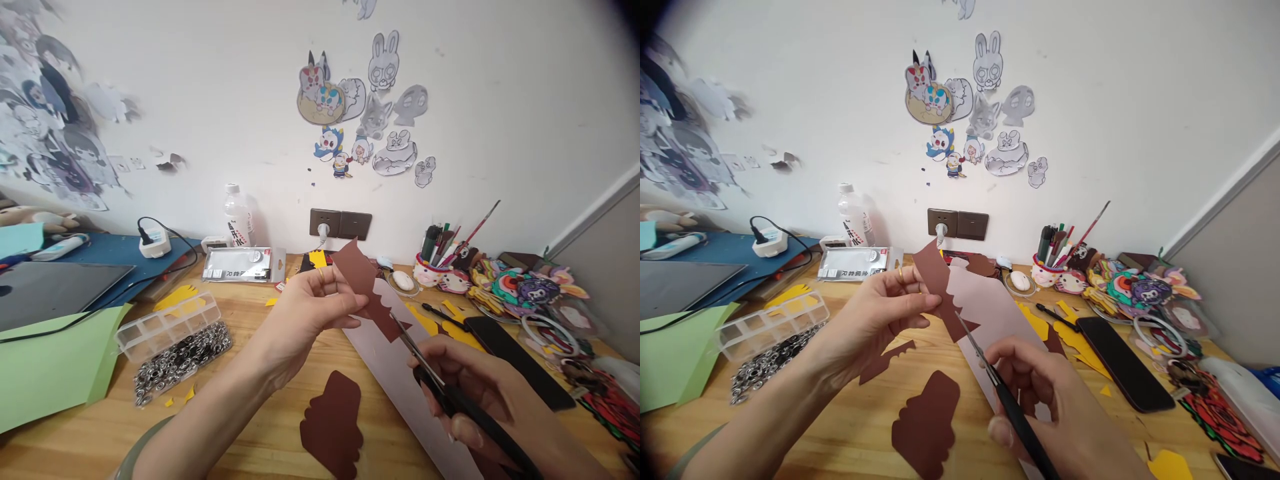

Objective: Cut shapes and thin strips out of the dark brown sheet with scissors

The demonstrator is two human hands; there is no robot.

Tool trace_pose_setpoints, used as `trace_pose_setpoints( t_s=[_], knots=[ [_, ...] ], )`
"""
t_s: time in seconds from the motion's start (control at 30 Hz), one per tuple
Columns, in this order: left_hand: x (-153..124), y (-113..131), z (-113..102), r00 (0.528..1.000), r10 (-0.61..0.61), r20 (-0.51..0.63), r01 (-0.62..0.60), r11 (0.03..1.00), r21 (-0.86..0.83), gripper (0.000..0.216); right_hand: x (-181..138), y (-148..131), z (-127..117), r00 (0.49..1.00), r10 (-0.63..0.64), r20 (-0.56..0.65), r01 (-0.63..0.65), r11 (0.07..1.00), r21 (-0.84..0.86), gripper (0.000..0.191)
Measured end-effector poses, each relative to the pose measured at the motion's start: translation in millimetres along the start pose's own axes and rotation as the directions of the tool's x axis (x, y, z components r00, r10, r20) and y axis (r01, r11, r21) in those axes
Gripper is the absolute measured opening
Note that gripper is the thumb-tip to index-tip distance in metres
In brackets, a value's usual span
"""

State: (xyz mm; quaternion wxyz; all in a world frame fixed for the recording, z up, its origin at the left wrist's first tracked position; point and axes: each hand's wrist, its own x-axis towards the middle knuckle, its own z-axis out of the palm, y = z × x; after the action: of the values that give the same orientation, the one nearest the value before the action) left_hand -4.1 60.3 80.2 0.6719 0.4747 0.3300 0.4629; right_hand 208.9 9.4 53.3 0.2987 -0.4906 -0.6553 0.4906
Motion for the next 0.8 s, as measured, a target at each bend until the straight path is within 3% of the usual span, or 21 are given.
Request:
trace_pose_setpoints(
  t_s=[0.57, 0.8],
  knots=[
    [1, -1, -3, 1.000, 0.001, -0.030, -0.002, 1.000, -0.019, 0.005, 1, -10, 5, 0.998, 0.049, -0.038, -0.048, 0.999, 0.022, 0.029],
    [0, 1, -2, 1.000, 0.012, -0.027, -0.012, 1.000, -0.017, 0.006, 3, -14, 8, 0.991, 0.076, -0.109, -0.072, 0.996, 0.047, 0.025]
  ],
)
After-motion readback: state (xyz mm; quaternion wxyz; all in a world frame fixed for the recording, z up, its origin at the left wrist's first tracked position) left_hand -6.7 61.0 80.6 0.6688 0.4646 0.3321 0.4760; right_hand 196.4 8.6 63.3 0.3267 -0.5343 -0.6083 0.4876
